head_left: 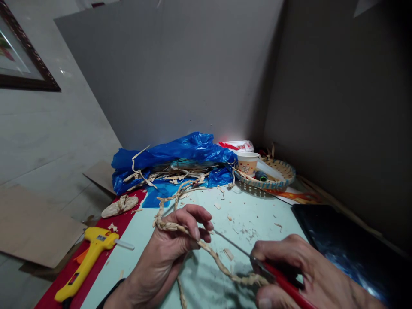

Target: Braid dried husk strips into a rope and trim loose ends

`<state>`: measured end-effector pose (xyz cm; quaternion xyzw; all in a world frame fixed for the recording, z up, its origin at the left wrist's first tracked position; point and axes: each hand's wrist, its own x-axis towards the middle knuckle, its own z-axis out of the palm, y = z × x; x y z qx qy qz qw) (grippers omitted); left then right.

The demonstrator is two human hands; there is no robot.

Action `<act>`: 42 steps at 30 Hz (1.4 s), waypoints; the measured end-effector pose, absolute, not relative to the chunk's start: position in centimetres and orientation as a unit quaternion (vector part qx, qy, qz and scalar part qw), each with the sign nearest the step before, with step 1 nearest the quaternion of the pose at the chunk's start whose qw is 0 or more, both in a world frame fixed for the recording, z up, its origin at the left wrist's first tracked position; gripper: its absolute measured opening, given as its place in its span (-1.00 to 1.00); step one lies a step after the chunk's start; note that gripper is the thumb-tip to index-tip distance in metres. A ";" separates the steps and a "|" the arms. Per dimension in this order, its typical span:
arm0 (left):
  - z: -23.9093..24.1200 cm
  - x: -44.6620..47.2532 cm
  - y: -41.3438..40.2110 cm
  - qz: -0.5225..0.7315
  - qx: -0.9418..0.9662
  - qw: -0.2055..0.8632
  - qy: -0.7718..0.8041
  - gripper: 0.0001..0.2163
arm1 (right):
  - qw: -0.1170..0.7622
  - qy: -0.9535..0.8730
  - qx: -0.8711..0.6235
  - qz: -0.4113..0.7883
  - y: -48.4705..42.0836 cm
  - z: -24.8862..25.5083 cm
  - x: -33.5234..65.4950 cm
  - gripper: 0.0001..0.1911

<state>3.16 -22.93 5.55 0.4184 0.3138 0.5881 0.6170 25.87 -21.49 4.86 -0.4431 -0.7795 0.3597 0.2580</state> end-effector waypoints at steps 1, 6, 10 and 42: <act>5.5 3.1 -22.9 0.591 0.417 0.616 0.313 -0.88 | 0.244 -0.778 -0.442 0.373 -21.2 5.1 26.0 -0.62; 5.7 3.3 -23.0 0.575 0.390 0.639 0.331 -0.91 | 0.255 -0.739 -0.444 0.438 -19.3 5.9 26.7 -0.62; 5.5 4.1 -23.2 0.557 0.380 0.640 0.369 -0.93 | 0.281 -0.699 -0.447 0.483 -19.1 5.8 26.6 -0.67; 4.0 6.2 -24.2 0.456 0.443 0.591 0.496 -0.90 | 0.355 -0.507 -0.334 0.711 -21.2 4.4 23.4 -0.38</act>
